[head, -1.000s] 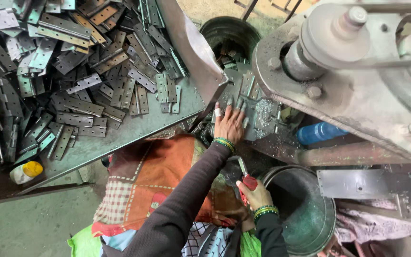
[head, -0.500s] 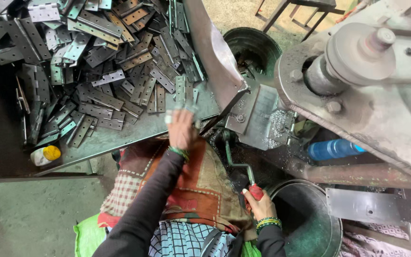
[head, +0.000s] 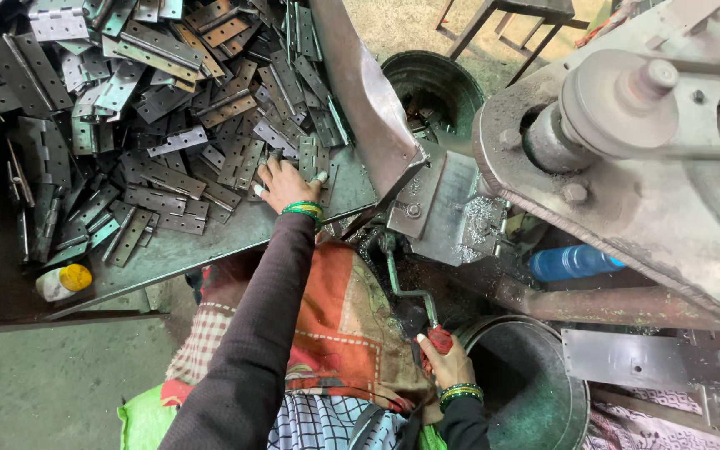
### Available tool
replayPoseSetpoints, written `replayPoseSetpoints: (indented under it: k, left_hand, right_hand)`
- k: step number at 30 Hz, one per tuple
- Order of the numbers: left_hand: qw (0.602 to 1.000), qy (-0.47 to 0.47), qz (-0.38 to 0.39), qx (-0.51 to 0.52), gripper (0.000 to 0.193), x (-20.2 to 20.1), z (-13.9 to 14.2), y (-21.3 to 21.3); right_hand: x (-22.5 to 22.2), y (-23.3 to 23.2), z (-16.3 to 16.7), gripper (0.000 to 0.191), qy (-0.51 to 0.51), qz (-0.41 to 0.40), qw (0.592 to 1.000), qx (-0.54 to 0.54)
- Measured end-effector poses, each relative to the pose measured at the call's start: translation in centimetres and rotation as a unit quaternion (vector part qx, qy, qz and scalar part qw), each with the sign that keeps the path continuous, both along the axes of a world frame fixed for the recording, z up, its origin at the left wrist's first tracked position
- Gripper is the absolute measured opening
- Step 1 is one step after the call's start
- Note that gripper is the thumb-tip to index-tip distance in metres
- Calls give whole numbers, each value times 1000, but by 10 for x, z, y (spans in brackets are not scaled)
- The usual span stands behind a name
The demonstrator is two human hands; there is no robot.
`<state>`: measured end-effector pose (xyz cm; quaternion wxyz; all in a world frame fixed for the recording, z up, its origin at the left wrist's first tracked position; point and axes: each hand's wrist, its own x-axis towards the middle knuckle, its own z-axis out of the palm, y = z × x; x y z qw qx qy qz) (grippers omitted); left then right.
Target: The person repeatedly places rectangular metal plates into a manual punching machine, pulls the lever to punch holes, and then removes the finished plates. The process is repeated for multiple plates in a continuous cycle.
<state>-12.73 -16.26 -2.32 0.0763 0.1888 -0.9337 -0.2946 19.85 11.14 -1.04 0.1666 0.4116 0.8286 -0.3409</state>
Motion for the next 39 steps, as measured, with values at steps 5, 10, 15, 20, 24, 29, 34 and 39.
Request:
replayPoseSetpoints:
  k: [5,10,15,20,24,29,34,39]
  left_hand:
    - [1000,0,16,14,71,3,3,-3]
    - [1000,-14,2,16,65,3,6,-8]
    - [999,-35,-22,9,61,2,12,-14]
    - [995,-89,-22,-22,59,-4,21,-12]
    - [995,-90,-25,-38,59,-8,23,-11]
    - [995,-27,-29,-88,57,-6,21,-2]
    - [995,-47,-33,-81,54,-9,24,-2]
    - [994,-53,-44,-85,55,-12,28,-8]
  right_hand:
    - [-3,-6,8,61,23,13,1000,1]
    - [-2,-5,8,63,15,20,1000,-5]
    - [0,-4,8,70,11,31,999,13]
    - [-1,-5,8,69,10,22,1000,15]
    - [-1,-6,8,68,15,21,1000,13]
    - [0,-6,7,66,13,12,1000,4]
    - [0,-5,5,67,15,12,1000,12]
    - [0,-5,7,70,2,20,1000,12]
